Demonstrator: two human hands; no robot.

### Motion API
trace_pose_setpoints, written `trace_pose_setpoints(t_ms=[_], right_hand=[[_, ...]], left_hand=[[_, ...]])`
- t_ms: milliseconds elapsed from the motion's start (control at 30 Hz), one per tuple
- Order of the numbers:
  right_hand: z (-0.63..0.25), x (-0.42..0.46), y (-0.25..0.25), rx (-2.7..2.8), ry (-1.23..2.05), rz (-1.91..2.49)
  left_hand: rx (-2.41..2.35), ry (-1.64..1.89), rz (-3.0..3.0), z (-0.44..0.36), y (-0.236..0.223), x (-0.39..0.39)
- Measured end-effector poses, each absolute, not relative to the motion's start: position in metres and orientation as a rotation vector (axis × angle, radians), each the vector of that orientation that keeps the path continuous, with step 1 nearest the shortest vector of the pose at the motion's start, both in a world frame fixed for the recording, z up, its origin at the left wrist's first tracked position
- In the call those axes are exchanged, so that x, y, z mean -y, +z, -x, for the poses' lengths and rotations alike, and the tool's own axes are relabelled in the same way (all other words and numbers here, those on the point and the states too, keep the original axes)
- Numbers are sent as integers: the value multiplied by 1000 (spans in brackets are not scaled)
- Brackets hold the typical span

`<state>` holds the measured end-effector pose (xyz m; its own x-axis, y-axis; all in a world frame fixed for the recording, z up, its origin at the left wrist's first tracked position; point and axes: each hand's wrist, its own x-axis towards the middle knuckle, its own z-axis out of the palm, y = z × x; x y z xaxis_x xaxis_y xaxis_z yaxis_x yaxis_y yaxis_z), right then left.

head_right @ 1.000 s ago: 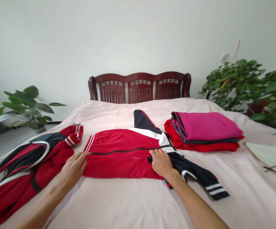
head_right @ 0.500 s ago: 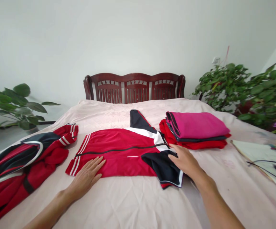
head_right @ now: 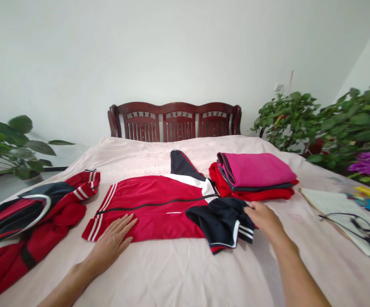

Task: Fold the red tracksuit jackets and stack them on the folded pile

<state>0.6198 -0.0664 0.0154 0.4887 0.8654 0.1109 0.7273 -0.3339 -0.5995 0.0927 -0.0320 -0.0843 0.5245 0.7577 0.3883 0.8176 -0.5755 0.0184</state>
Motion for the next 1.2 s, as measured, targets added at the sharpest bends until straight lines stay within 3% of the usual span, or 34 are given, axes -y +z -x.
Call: trace_pose_setpoints(t_ms=[133,233,300,767,933,1033,1133,1200], right_hand=[[-548,54,80,1040,867,1372],[-490,54,116,1283,1200,1010],[-465,53,122,1496,1241,827],[-518,75,-30,2207,487,1649],[-509,76,-40,2173,192,1735],[-503,78,-38,2146,5,1721],[-504,80,-38,2116,-136,1713],[-507,81,-40,2111,-181,1724]], left_hand=[[1398,-607,2624,-93,-83,32],[1478,-774,2652,-92,-79,34],[1597,-933,2640,-90,-77,36],[2213,-1467,2301,-103,-68,27],[2328,-1766,2089,-102,-57,5],[2379,-2132,2031,-97,-43,2],[2142,-2555,1828,-80,-25,3],[1994,-2548,1767,-62,-15,2]])
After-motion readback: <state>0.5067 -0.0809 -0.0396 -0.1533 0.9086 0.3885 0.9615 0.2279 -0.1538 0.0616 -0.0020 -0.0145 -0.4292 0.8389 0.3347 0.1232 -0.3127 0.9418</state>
